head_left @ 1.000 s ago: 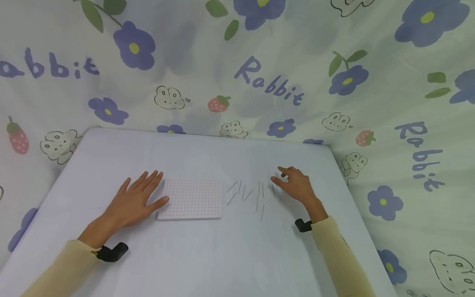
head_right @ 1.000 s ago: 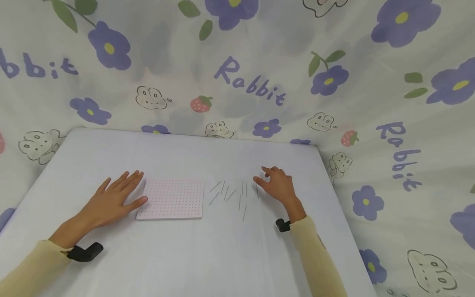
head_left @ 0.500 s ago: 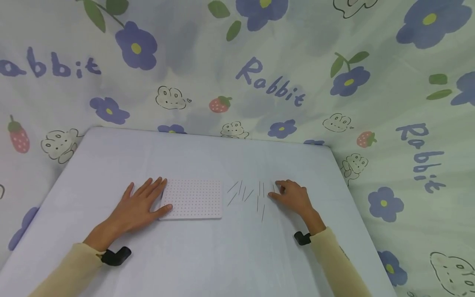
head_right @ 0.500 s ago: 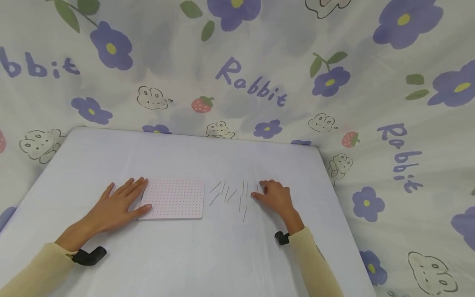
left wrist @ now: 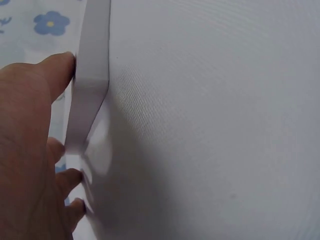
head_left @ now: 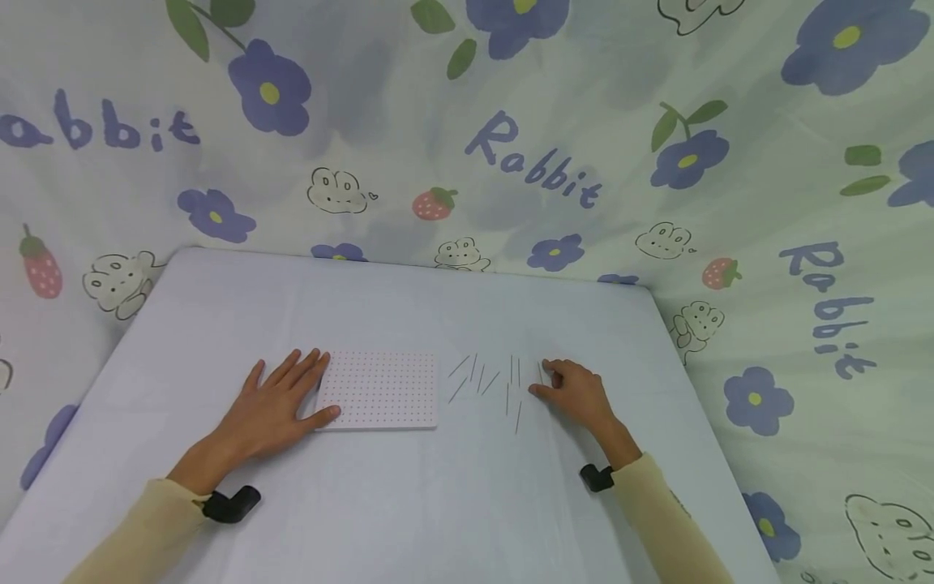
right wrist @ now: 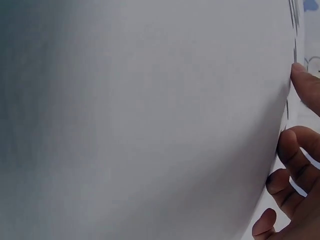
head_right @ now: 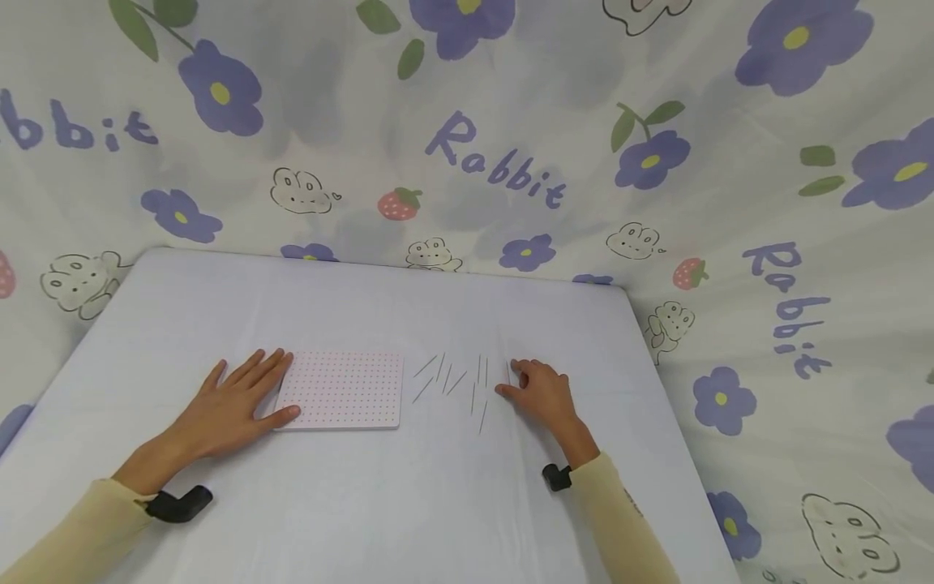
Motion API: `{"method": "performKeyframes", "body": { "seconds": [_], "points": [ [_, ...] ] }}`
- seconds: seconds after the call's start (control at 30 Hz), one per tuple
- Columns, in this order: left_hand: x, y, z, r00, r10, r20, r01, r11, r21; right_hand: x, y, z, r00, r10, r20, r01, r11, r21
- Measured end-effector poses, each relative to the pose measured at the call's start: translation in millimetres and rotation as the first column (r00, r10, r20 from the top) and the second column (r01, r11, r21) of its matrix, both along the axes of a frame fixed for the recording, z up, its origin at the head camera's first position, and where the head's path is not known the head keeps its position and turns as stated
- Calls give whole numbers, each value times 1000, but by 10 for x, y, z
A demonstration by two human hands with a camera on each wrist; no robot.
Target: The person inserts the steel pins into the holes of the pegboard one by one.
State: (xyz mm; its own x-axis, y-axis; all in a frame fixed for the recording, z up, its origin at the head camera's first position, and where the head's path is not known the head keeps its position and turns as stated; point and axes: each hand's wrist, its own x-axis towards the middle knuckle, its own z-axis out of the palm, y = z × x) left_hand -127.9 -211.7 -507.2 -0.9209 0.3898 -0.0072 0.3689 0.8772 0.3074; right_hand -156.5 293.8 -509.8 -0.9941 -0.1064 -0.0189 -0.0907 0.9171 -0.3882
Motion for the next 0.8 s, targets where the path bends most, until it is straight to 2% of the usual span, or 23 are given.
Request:
{"method": "performKeyframes", "body": {
  "seconds": [0.17, 0.37, 0.8],
  "points": [
    [8, -3, 0, 1000, 3, -1, -3, 1000, 4, -15, 20, -14, 1000, -2, 17, 3, 998, -59],
    [14, -8, -9, 1000, 5, 4, -5, 1000, 6, -36, 65, -11, 999, -12, 44, 16, 996, -83],
    [18, -16, -54, 1000, 11, -8, -11, 1000, 10, -98, 75, 40, 999, -13, 44, 16, 997, -70]
  ]
}}
